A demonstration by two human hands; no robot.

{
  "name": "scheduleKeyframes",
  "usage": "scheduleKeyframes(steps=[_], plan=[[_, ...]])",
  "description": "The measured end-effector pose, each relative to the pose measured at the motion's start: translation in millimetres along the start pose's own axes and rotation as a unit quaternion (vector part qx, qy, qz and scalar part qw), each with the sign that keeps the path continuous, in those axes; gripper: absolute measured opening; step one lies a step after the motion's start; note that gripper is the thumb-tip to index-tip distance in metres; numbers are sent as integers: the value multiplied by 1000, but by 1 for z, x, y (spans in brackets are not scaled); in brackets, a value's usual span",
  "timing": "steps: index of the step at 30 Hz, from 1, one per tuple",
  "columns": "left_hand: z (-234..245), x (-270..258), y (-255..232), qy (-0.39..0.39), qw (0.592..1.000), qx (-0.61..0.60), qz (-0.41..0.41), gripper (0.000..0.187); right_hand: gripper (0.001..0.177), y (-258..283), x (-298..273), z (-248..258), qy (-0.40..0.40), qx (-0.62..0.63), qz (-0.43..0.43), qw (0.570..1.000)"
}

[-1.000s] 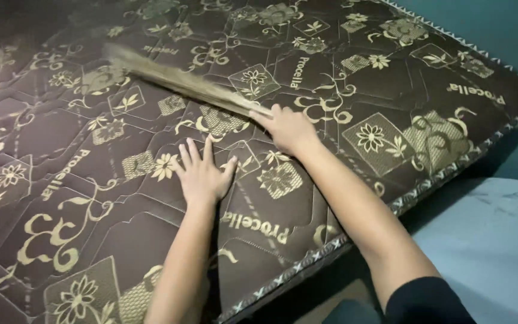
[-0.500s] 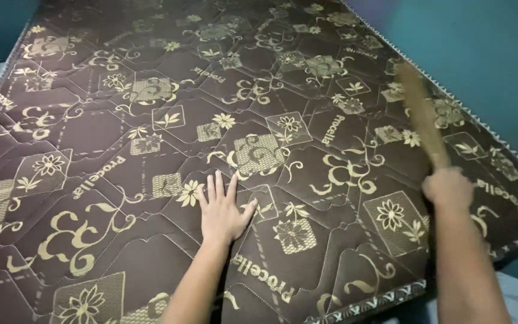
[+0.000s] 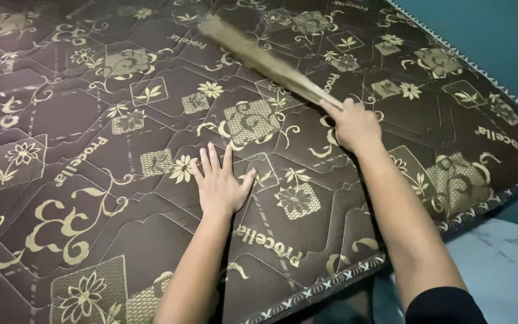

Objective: The person removes folded bedding from a bed and places it on the floor. They then use a broom to sweep the mattress surface repeatedly. The person is wearing socks and a black t-shirt.

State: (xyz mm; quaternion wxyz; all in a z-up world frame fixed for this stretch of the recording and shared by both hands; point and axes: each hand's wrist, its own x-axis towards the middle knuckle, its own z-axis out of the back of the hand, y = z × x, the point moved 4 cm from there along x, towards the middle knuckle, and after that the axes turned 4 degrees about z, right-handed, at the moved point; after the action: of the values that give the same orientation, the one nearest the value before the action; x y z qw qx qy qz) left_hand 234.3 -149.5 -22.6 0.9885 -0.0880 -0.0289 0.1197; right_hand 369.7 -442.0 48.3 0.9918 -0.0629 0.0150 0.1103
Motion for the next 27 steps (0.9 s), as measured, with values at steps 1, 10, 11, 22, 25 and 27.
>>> scheduleKeyframes(steps=[1, 10, 11, 22, 25, 27], plan=[[0, 0, 0, -18, 1000, -3, -1, 89, 69, 1, 2, -7, 3, -61, 46, 997], [-10, 3, 4, -52, 998, 19, -14, 93, 61, -193, -146, -32, 51, 93, -284, 953], [-5, 2, 3, -49, 998, 18, -19, 93, 61, -226, -170, -56, 52, 91, -290, 951], [1, 5, -2, -12, 999, 34, -21, 94, 60, -235, -424, -110, -78, 101, -437, 890], [37, -10, -41, 69, 995, 74, -26, 73, 54, -190, -437, -126, -175, 160, -340, 910], [29, -20, -93, 41, 992, 12, -122, 72, 54, -149, -433, -122, -192, 169, -298, 920]])
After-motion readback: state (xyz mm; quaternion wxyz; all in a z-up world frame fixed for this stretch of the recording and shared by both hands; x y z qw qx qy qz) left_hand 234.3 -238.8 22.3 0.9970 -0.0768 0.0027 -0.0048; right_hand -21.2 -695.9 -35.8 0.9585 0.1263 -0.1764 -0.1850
